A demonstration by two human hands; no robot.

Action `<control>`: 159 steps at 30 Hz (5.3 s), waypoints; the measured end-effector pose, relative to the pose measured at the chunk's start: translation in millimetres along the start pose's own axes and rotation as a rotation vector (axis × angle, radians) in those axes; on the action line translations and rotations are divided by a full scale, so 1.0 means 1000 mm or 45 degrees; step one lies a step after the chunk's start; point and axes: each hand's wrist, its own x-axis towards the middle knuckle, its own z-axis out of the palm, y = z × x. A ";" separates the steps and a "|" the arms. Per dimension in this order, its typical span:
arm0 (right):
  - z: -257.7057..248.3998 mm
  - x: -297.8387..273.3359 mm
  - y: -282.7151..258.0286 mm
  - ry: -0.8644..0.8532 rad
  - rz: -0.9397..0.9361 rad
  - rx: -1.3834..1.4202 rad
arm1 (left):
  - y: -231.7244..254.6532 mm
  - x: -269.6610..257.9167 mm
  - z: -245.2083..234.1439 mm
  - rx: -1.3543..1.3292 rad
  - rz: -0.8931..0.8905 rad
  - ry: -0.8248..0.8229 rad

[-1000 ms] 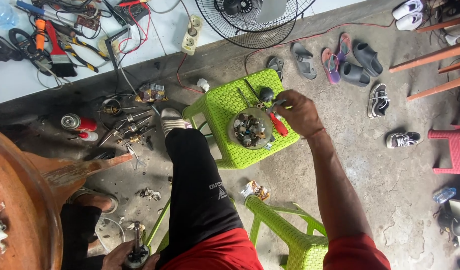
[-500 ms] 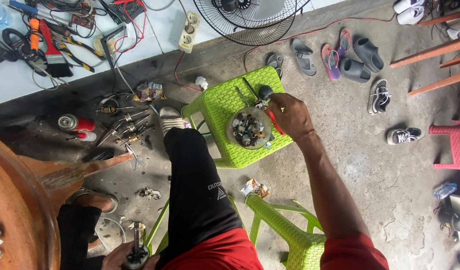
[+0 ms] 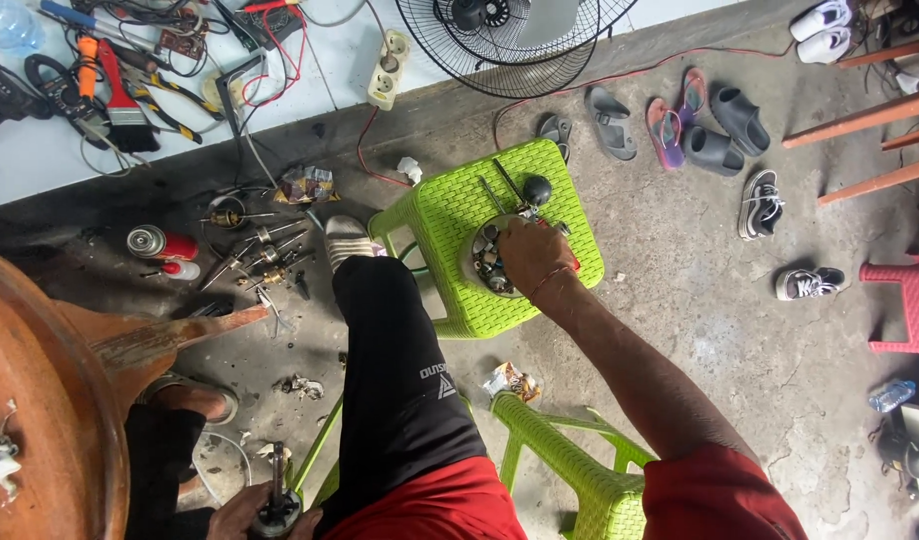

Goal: The person sits at a cluttered workbench and uses a screwdriver to manipulate a small cylindrical electrical component. They repeatedly reach for small parts from a bowl on a nearby green stool and insert them into the component while holding it in their left hand.

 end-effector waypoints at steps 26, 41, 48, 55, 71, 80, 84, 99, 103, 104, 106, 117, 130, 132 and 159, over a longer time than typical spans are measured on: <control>0.005 0.003 0.053 0.419 -0.352 -0.222 | -0.003 -0.004 0.001 0.017 0.020 0.028; 0.011 0.015 0.058 0.180 -0.391 0.093 | -0.004 0.001 0.000 0.062 0.071 -0.046; 0.018 0.022 0.058 0.250 -0.454 0.086 | -0.006 -0.002 0.005 -0.007 0.189 0.126; 0.022 0.012 0.062 0.401 -0.458 -0.031 | -0.005 -0.004 0.009 -0.055 0.245 0.200; -0.050 -0.021 0.058 -0.287 -0.280 0.369 | -0.007 -0.002 0.003 -0.002 0.037 0.056; -0.030 -0.030 0.068 -0.075 -0.265 0.708 | 0.000 -0.001 0.002 0.011 0.004 0.008; -0.015 -0.022 0.057 0.000 -0.327 0.294 | -0.015 -0.004 0.011 -0.035 0.198 0.086; -0.019 -0.032 0.054 0.490 -0.532 0.324 | 0.010 0.005 0.003 0.035 0.029 -0.021; -0.015 -0.023 0.044 0.498 -0.504 -0.098 | 0.007 0.004 0.007 0.019 0.170 0.055; -0.006 -0.021 0.043 0.500 -0.506 -0.097 | 0.005 0.003 0.005 0.021 0.169 0.057; 0.010 -0.017 0.042 0.668 -0.429 -0.241 | 0.001 0.004 0.002 0.029 0.056 -0.060; -0.034 -0.018 0.051 0.433 -0.544 0.228 | 0.017 -0.004 0.000 0.073 0.043 0.035; 0.004 -0.007 0.058 0.540 -0.546 0.924 | 0.019 0.003 0.004 -0.012 0.279 0.110; 0.011 -0.006 0.056 0.375 -0.411 0.996 | 0.046 0.004 -0.005 -0.060 0.004 0.043; -0.179 -0.108 -0.180 0.254 -0.727 1.814 | 0.123 -0.028 -0.103 -1.013 -0.260 0.495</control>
